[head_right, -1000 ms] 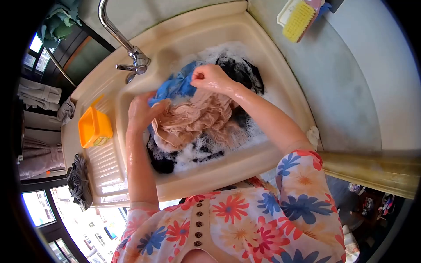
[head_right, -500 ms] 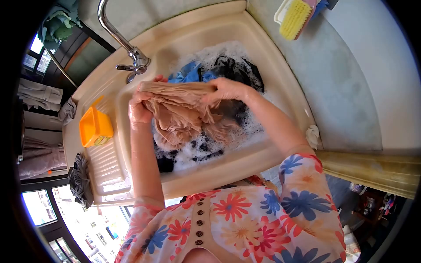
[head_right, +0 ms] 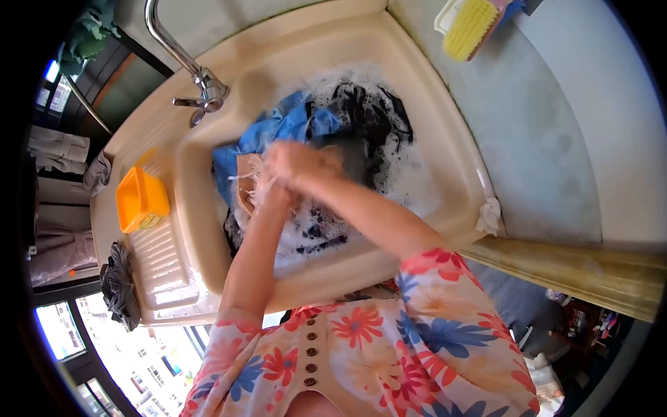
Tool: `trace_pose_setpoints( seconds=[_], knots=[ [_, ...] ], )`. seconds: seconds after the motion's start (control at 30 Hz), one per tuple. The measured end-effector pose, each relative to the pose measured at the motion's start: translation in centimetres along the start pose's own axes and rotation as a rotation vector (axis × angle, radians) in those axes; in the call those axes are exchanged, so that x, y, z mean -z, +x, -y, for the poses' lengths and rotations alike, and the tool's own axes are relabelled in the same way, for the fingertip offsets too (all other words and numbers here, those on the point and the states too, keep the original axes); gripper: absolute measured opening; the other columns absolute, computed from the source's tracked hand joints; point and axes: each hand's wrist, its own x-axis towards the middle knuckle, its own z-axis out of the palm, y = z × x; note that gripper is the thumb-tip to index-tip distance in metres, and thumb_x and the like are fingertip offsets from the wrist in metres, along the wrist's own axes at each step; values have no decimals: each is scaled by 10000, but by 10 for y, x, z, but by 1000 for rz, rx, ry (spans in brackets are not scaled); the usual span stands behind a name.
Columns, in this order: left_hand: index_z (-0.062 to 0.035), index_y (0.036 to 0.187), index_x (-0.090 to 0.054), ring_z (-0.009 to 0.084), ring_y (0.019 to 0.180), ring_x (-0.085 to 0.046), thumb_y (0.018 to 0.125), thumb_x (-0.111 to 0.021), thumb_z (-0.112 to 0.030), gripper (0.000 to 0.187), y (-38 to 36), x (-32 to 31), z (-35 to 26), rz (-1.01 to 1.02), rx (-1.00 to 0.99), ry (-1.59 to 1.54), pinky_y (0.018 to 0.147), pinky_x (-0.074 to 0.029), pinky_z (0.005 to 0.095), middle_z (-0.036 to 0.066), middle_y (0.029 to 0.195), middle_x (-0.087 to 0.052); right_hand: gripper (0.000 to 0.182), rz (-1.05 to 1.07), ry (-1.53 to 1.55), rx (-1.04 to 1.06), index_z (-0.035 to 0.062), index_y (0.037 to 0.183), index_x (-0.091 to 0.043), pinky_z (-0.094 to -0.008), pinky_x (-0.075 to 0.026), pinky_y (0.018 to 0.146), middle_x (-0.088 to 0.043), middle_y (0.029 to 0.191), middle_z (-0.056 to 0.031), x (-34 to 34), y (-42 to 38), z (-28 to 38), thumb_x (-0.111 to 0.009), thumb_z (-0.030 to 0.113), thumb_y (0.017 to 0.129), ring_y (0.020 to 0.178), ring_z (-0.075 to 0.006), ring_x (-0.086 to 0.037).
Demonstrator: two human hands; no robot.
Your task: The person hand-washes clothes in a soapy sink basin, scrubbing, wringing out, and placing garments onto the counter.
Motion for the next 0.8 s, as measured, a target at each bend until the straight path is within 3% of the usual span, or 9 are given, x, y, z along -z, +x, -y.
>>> trace_pose_setpoints(
  seconds=[0.13, 0.2, 0.23, 0.3, 0.4, 0.43, 0.53, 0.63, 0.8],
  knots=[
    [-31, 1032, -532, 208, 909, -550, 869, -449, -223, 265, -17, -18, -11, -129, -2, -85, 761, -473, 352, 87, 982, -564, 211, -137, -60, 43, 83, 743, -600, -459, -462, 648, -603, 692, -156, -4, -14, 17, -473, 242, 800, 659, -367, -576],
    [-67, 980, -540, 212, 846, -571, 878, -440, -259, 239, -3, 10, 5, 259, -165, -231, 734, -481, 371, 68, 945, -583, 192, -207, -108, 394, 104, 752, -606, -433, -463, 669, -622, 724, -125, -9, -49, 30, -487, 249, 791, 687, -327, -598],
    [-65, 974, -537, 199, 862, -555, 878, -437, -259, 238, -6, 16, 14, 553, -306, -272, 732, -473, 347, 66, 951, -571, 172, 173, -76, 324, 126, 791, -611, -411, -456, 706, -629, 799, -104, -2, -64, 54, -499, 256, 783, 792, -282, -605],
    [-61, 944, -549, 196, 858, -553, 870, -445, -258, 235, -13, 10, 8, 638, -332, -243, 737, -471, 339, 69, 933, -574, 165, 116, -39, -27, 127, 811, -609, -414, -456, 708, -625, 836, -115, 23, -50, 53, -505, 250, 781, 811, -285, -601],
    [-51, 876, -598, 227, 795, -594, 847, -480, -255, 237, -54, -41, -54, -19, -6, -53, 755, -486, 388, 85, 859, -623, 237, -122, -91, -47, 59, 825, -586, -428, -469, 644, -612, 816, -177, 25, 11, -45, -521, 285, 794, 708, -360, -579],
    [-45, 787, -601, 207, 742, -581, 813, -529, -222, 193, -67, -46, -68, 29, -56, -43, 691, -486, 328, 72, 790, -609, 296, -100, -28, -46, 40, 778, -593, -421, -465, 637, -603, 736, -186, 44, 11, -54, -542, 331, 792, 709, -355, -583],
    [17, 850, -613, 217, 786, -605, 777, -586, -252, 280, -46, 13, -104, -76, -284, 538, 718, -484, 334, 115, 850, -629, 439, 230, 43, 72, 11, 705, -597, -385, -452, 585, -591, 626, -149, 83, 0, -44, -569, 439, 796, 619, -315, -590],
    [13, 897, -615, 208, 800, -602, 745, -635, -285, 335, -56, 4, -113, -268, -521, 1647, 714, -476, 329, 134, 866, -637, 397, 612, 98, 40, 0, 724, -601, -329, -438, 543, -573, 574, -71, 93, -6, -39, -612, 389, 801, 574, -202, -572],
    [13, 927, -599, 135, 686, -572, 656, -726, -186, 360, -56, -39, -76, 309, -552, 1395, 615, -460, 270, 78, 792, -619, 221, 641, 355, 9, 11, 836, -611, -205, -424, 601, -587, 703, -1, 108, 1, -7, -662, 220, 785, 666, -48, -512]
  ],
)
